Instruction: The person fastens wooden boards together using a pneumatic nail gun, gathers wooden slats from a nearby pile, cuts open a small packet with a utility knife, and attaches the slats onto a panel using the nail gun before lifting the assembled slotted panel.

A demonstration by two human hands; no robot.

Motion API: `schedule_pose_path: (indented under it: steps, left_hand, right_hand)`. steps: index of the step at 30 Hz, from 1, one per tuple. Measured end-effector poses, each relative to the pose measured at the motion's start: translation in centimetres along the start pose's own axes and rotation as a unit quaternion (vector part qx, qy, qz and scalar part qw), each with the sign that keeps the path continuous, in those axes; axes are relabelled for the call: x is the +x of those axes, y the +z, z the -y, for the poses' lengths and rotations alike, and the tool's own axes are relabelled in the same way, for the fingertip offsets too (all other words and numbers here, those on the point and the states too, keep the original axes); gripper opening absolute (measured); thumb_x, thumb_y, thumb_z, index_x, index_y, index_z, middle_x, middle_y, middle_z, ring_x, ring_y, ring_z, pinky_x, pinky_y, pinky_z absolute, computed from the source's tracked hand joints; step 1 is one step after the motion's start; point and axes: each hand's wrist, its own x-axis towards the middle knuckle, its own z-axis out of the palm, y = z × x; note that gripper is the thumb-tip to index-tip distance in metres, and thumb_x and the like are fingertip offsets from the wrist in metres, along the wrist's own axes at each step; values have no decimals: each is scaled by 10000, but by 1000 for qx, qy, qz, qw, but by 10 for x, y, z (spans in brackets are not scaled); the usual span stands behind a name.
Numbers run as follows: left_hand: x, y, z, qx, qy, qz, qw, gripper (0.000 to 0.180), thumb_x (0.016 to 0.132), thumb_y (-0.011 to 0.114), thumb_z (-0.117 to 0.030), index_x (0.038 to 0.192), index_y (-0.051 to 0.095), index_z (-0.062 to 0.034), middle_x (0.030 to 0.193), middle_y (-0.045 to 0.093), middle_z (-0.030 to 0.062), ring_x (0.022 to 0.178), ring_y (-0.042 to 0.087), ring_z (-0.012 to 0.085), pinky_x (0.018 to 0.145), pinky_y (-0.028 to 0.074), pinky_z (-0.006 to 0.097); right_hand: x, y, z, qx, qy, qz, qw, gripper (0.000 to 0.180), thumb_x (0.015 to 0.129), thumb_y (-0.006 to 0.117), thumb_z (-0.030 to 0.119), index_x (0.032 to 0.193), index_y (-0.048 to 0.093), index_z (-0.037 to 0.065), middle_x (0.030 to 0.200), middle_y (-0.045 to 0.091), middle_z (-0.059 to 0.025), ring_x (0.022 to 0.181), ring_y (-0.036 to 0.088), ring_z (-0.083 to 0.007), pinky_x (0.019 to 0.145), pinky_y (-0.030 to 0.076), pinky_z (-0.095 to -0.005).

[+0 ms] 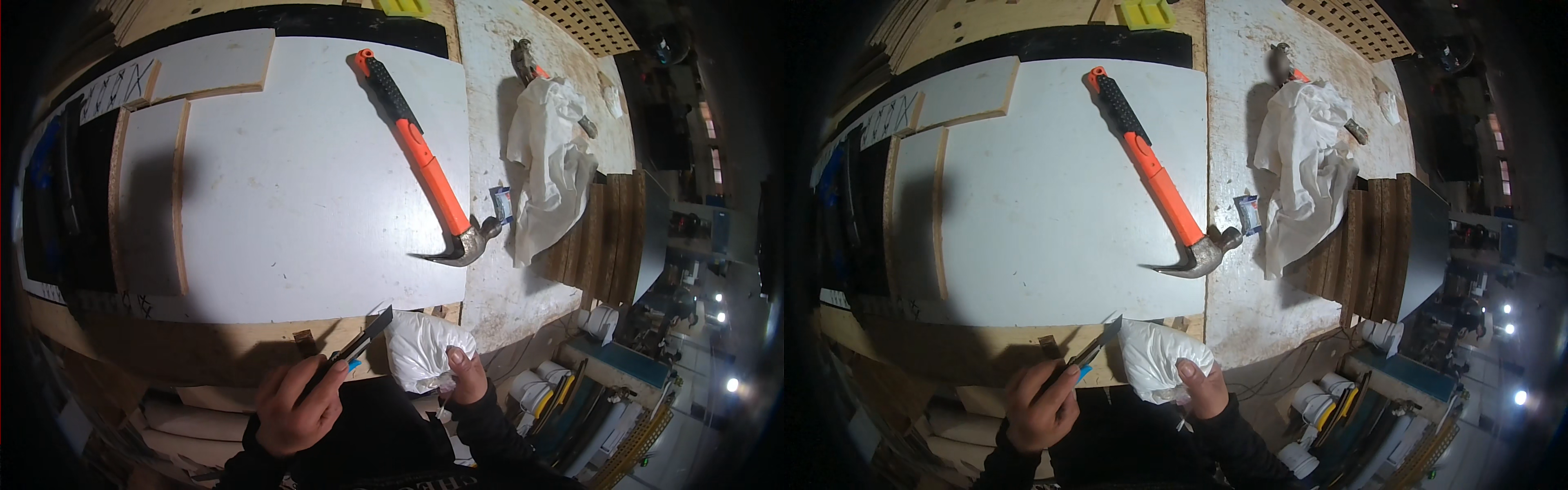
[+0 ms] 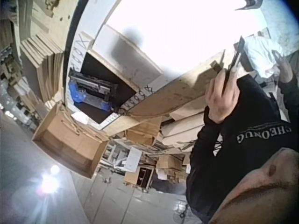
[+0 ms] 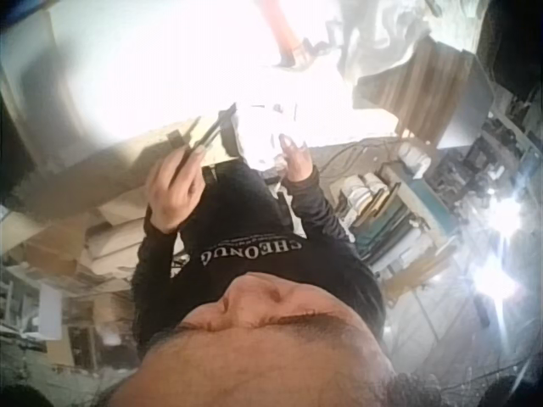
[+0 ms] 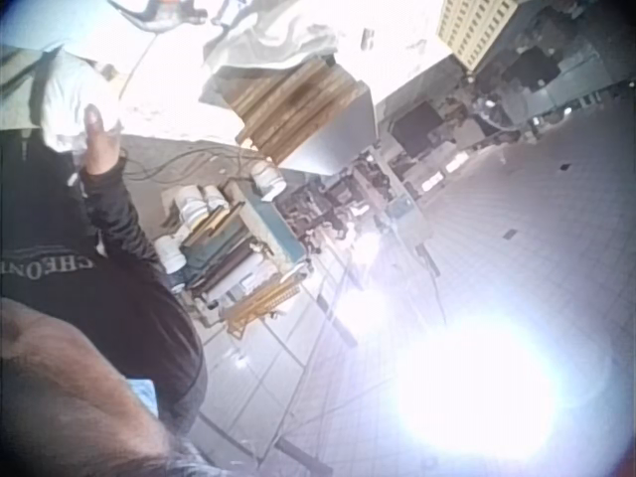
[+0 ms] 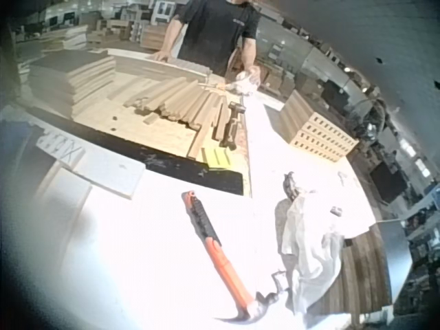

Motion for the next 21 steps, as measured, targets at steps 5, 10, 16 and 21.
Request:
schedule_pose_path:
  steps: [5,10,16,21]
  left_hand:
    - [-3,2,-2,-2,-7,-7,1000,501,610,650,-15,1092,621,-148,889,576,73,596,541,192,499,426,278]
    - [-3,2,-2,-4,-13,-3,1000,508,610,642,-4,1095,619,-154,889,576,74,598,547,193,504,438,277]
    - [-5,4,-2,-6,-13,-10,1000,509,607,640,1,1090,621,-157,886,577,75,595,549,195,497,440,273]
    - [-5,5,-1,-10,-12,-16,1000,491,619,645,0,1086,622,-151,885,580,75,599,553,192,499,448,271]
  right_hand:
    - [0,-3,-2,21,9,0,1000,591,806,626,303,1204,420,-83,1092,562,-157,964,584,-235,831,475,-337]
    - [-1,-6,-4,33,13,0,999,573,814,618,287,1205,413,-80,1105,556,-160,975,581,-245,839,474,-345]
    - [-4,-6,-10,125,50,-18,991,489,853,570,240,1217,408,-43,1128,542,-155,1012,562,-250,864,458,-356]
    - [-7,-6,-11,112,58,-26,992,473,859,562,244,1214,415,-31,1124,545,-141,1003,562,-240,838,463,-342]
